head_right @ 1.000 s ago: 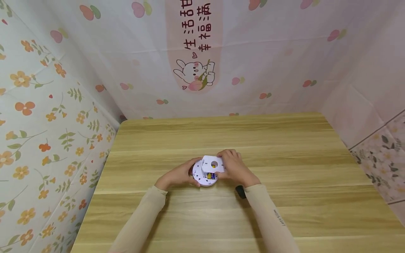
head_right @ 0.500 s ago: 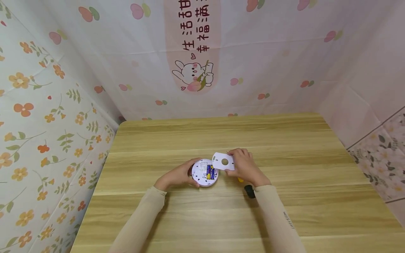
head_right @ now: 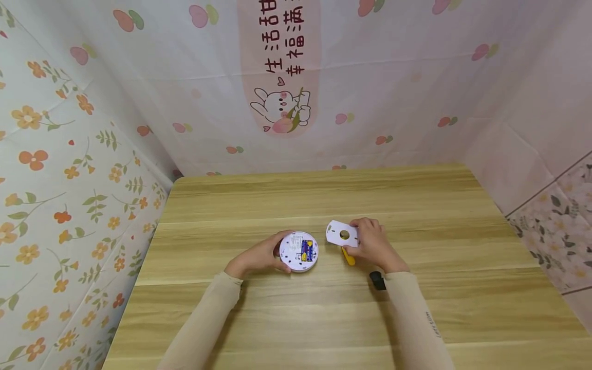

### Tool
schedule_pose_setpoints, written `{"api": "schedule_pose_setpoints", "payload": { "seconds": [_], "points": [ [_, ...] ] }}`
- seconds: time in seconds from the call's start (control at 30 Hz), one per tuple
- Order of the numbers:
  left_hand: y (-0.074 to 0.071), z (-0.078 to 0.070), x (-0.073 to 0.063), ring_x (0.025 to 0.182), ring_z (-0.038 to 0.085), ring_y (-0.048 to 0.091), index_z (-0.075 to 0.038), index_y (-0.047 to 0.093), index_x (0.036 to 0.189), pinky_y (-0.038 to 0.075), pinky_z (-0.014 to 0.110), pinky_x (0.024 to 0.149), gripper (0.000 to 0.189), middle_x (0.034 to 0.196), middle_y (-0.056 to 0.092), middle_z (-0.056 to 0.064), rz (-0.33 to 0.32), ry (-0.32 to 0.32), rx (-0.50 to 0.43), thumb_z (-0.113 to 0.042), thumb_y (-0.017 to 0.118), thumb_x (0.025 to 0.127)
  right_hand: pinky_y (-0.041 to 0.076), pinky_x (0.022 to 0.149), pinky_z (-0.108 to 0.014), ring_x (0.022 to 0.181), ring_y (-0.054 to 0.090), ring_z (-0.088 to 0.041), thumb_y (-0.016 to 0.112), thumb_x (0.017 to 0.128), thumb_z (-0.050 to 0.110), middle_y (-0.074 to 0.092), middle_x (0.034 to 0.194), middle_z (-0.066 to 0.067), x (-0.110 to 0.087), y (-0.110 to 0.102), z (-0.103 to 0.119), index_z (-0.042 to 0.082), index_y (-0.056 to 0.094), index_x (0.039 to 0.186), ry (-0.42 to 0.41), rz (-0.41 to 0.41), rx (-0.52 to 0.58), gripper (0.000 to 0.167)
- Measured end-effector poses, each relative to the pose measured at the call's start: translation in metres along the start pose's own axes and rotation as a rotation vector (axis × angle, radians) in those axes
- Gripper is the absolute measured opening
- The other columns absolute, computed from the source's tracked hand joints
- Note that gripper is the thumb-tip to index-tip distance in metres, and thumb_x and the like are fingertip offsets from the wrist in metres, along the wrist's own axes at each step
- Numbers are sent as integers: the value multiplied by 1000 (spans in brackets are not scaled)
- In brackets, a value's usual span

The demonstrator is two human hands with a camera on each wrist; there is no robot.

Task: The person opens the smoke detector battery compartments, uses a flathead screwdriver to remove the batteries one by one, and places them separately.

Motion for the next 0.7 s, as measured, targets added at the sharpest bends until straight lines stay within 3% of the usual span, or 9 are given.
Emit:
{"api": "schedule_pose_setpoints", "payload": {
  "seconds": [0.4,0.7],
  "points": [
    [0,0,0,140,18,36,-21,30,152,25,42,118,104,152,40,-1,8,13,-7,-20,89,65,30,95,-57,109,44,-47,77,75,27,56,118,-32,-10,5,-36,-14,51,123,132,41,23,68],
    [-1,-2,-1,141,21,36,-19,30,151,24,44,119,105,152,40,1,0,4,-29,-18,89,64,35,87,-55,101,48,-45,77,73,25,59,111,-31,-16,1,-49,-13,54,118,164,-17,16,63]
  ]
}}
Point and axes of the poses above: each hand's wrist, its own x-axis towards the middle knuckle, its own y-axis out of the palm, z = x × y, the point moved 8 cm from there along x, towards the middle knuckle
